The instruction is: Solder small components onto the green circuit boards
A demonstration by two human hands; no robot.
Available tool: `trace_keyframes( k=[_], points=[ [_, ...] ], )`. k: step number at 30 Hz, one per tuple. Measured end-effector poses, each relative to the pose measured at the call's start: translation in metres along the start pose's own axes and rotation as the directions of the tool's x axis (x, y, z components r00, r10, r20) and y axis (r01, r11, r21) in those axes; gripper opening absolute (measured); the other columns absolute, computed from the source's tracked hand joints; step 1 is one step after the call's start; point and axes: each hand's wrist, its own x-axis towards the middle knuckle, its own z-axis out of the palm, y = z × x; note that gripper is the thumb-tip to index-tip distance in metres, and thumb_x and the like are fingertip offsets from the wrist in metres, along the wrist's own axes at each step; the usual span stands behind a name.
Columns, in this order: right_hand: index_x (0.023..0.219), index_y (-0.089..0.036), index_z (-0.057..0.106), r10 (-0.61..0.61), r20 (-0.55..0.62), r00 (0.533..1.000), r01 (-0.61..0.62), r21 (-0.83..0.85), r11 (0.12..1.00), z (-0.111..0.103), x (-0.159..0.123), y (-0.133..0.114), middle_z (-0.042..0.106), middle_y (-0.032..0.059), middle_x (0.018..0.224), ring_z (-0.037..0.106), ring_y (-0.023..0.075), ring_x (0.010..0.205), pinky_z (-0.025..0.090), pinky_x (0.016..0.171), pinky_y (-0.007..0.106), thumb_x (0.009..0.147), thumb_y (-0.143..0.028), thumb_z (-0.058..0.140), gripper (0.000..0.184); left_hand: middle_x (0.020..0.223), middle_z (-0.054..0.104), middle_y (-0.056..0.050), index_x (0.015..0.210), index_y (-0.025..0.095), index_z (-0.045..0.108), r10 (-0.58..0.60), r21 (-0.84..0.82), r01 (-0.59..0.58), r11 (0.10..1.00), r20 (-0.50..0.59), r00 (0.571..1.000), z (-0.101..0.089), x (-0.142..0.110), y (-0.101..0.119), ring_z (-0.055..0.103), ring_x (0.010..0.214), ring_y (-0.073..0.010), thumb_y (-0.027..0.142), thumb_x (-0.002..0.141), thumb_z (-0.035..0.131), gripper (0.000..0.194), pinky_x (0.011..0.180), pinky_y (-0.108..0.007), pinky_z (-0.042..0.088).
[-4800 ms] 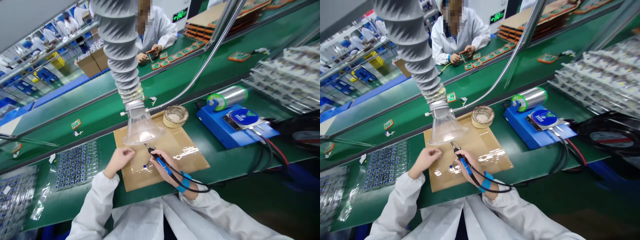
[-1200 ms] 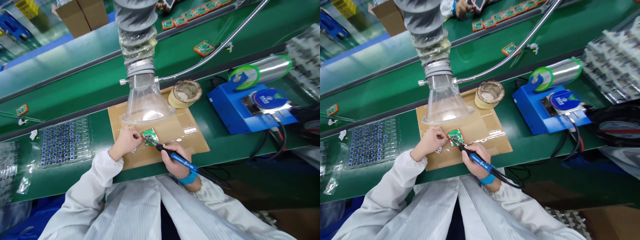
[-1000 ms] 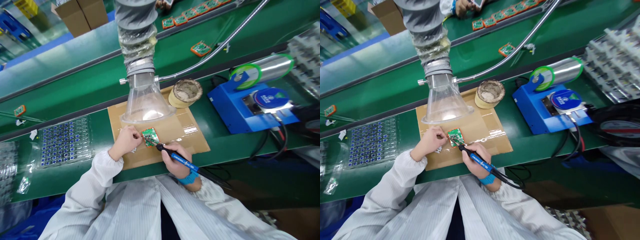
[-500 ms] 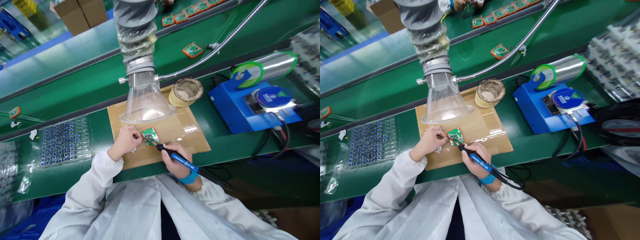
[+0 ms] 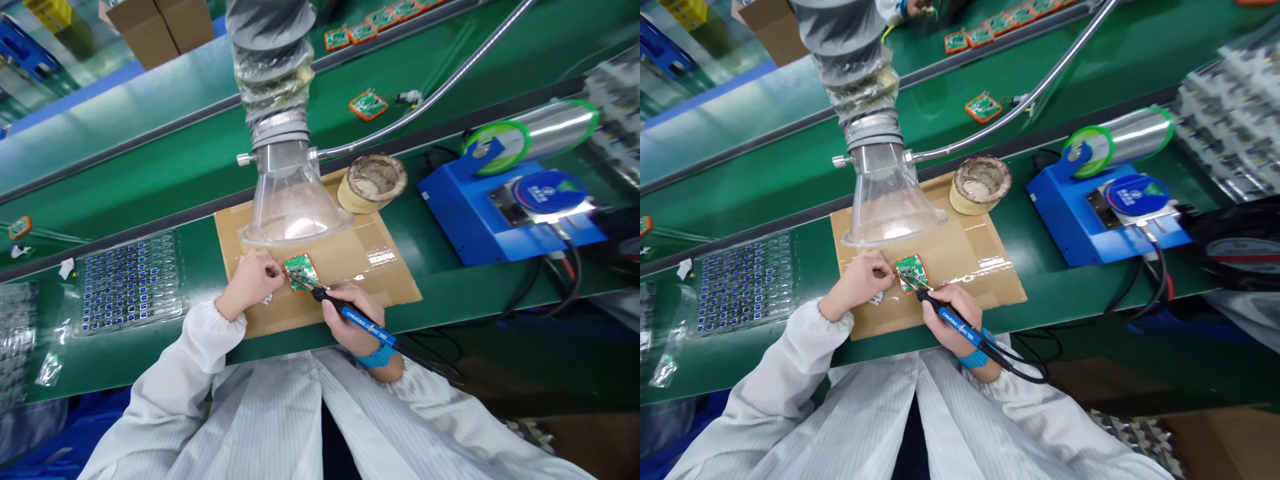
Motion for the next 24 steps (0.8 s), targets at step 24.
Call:
trace_keyframes(
  k=[24],
  points=[
    [0.094, -0.026, 0.066, -0.071, 0.03, 0.997, 0.07, 0.024, 0.997, -0.001, 0.01, -0.005, 0.071, -0.0002, 0.077, 0.07, 0.0189, 0.068, 0.058, 0.063, 0.032, 0.082, -0.015, 0.069, 0.016, 0.08, 0.068, -0.002, 0.063, 0.018, 0.067, -0.007, 0.0, 0.007, 1.0, 0.028, 1.0, -0.002, 0.001, 0.001, 0.058, 0.086, -0.019, 0.009, 0.077, 0.066, 0.016, 0.088, -0.037, 0.045]
  ],
)
